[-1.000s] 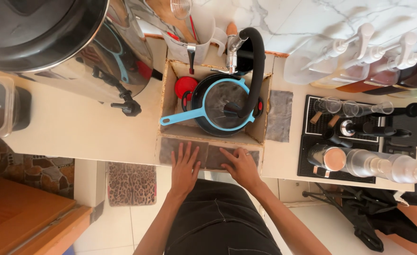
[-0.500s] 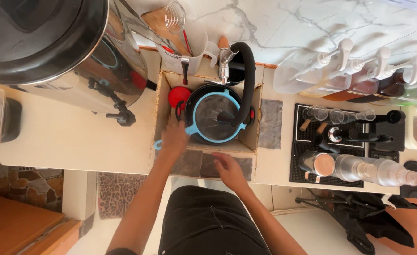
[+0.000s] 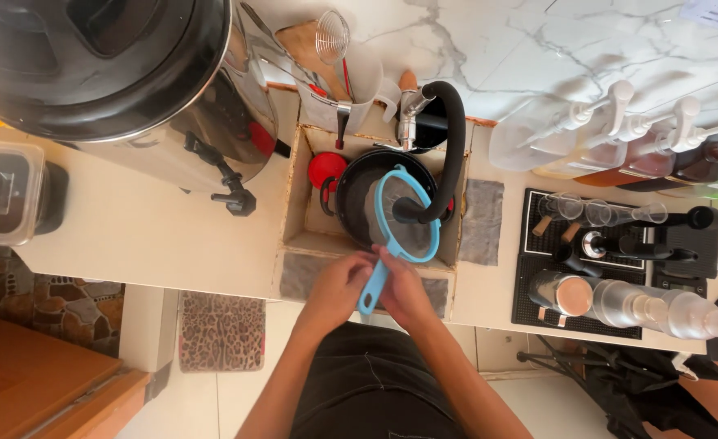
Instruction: Cleaning the espresso bar area, including the portafilter, espresso machine, and surrounding counter.
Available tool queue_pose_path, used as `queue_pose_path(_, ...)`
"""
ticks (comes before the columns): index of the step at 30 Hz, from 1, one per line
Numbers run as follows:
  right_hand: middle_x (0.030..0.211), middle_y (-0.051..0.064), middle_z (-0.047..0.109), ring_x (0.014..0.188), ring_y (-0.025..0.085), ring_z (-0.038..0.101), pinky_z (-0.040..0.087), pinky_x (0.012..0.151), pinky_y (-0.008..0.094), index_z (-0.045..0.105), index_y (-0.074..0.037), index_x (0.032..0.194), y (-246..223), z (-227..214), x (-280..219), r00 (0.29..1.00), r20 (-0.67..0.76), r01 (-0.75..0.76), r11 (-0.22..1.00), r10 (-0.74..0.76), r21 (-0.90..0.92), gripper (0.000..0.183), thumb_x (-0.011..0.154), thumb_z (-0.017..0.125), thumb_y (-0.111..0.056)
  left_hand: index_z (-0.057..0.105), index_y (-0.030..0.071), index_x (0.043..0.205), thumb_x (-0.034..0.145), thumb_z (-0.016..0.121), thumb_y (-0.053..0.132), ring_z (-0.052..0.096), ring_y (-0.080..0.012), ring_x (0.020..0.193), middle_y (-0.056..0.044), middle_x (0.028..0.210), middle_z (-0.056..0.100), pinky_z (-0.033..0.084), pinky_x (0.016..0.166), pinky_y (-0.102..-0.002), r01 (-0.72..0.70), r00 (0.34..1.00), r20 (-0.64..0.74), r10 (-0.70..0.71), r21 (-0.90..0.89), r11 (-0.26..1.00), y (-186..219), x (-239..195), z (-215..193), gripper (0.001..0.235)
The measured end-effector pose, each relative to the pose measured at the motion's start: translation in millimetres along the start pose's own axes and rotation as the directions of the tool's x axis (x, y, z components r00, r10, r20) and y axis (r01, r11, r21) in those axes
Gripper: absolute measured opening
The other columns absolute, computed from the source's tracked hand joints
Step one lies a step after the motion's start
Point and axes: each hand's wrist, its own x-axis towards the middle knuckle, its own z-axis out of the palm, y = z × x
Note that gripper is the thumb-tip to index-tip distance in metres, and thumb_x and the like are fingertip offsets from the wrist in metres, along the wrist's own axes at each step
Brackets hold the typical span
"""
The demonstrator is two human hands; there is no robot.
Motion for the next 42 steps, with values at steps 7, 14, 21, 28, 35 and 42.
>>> queue_pose_path(7, 0.111, 0.018, 0.070, 0.101, 0.030, 0.073, 0.062, 0.084, 0.045, 0.051, 0.000, 0.133, -41.9, 24.1, -43.9, 0.985, -0.118, -0.135, 0.988, 0.126, -0.074, 0.039, 0.102, 0.048, -0.023, 0.068, 0.005, 0.117, 0.100, 0.058, 0.022, 0.072, -0.0166, 0.090, -0.009, 0.099, 0.077, 0.055, 0.083, -0.031, 0.068, 0.979, -0.190, -0.078, -0.059, 0.996, -39.9, -2.4, -7.4, 0.027)
queue_pose_path(14, 0.083, 0.006, 0.057, 0.063, 0.016, 0.054, 0.045, 0.052, 0.029, 0.054, -0.007, 0.137, -25.6, -12.8, -13.9, 0.986, -0.092, -0.160, 0.959, 0.143, -0.234, 0.036, 0.103, 0.050, -0.018, 0.067, 0.004, 0.116, 0.102, 0.055, 0.020, 0.070, -0.0167, 0.090, -0.010, 0.104, 0.075, 0.054, 0.083, -0.030, 0.025, 0.979, -0.197, -0.052, -0.138, 0.990, -52.9, 8.6, -31.3, 0.025)
queue_pose_path(21, 0.072, 0.002, 0.049, 0.054, 0.011, 0.042, 0.035, 0.045, 0.027, 0.063, -0.004, 0.121, -40.0, -92.5, 36.0, 0.960, -0.214, -0.276, 0.720, 0.179, -0.636, 0.033, 0.106, 0.049, -0.029, 0.068, 0.003, 0.116, 0.102, 0.054, 0.020, 0.070, -0.0152, 0.090, -0.008, 0.104, 0.076, 0.054, 0.083, -0.029, 0.060, 0.976, -0.198, -0.089, -0.150, 0.987, -42.0, -1.9, -29.3, 0.026)
queue_pose_path(28, 0.072, 0.008, 0.055, 0.050, 0.017, 0.046, 0.036, 0.044, 0.034, 0.066, -0.003, 0.112, -52.9, -105.3, 64.4, 0.950, -0.293, -0.310, 0.472, 0.111, -0.825, 0.033, 0.105, 0.053, -0.032, 0.068, 0.000, 0.113, 0.104, 0.054, 0.018, 0.071, -0.0149, 0.092, -0.009, 0.104, 0.076, 0.056, 0.085, -0.029, 0.035, 0.986, -0.150, -0.072, -0.232, 0.972, -64.7, -5.7, -11.1, 0.025)
queue_pose_path(35, 0.083, 0.024, 0.068, 0.074, 0.047, 0.065, 0.050, 0.065, 0.058, 0.064, -0.005, 0.116, -31.6, -72.9, 23.7, 0.851, 0.143, -0.039, -0.332, -0.505, -0.943, 0.029, 0.098, 0.061, -0.028, 0.067, 0.003, 0.116, 0.103, 0.054, 0.016, 0.068, -0.0146, 0.088, -0.007, 0.104, 0.074, 0.054, 0.082, -0.029, -0.014, 0.980, -0.197, -0.039, -0.262, 0.965, -48.8, -3.4, -13.8, 0.023)
queue_pose_path(42, 0.092, 0.026, 0.071, 0.089, 0.048, 0.068, 0.053, 0.076, 0.056, 0.062, -0.001, 0.109, -20.5, -98.0, 12.2, 0.874, -0.048, -0.163, -0.199, -0.484, -0.966, 0.039, 0.090, 0.071, -0.034, 0.063, 0.002, 0.125, 0.100, 0.058, 0.016, 0.060, -0.0334, 0.115, -0.019, 0.130, 0.061, 0.048, 0.099, -0.043, -0.170, 0.924, -0.264, 0.277, 0.365, 0.915, -19.9, 32.7, 20.1, 0.029)
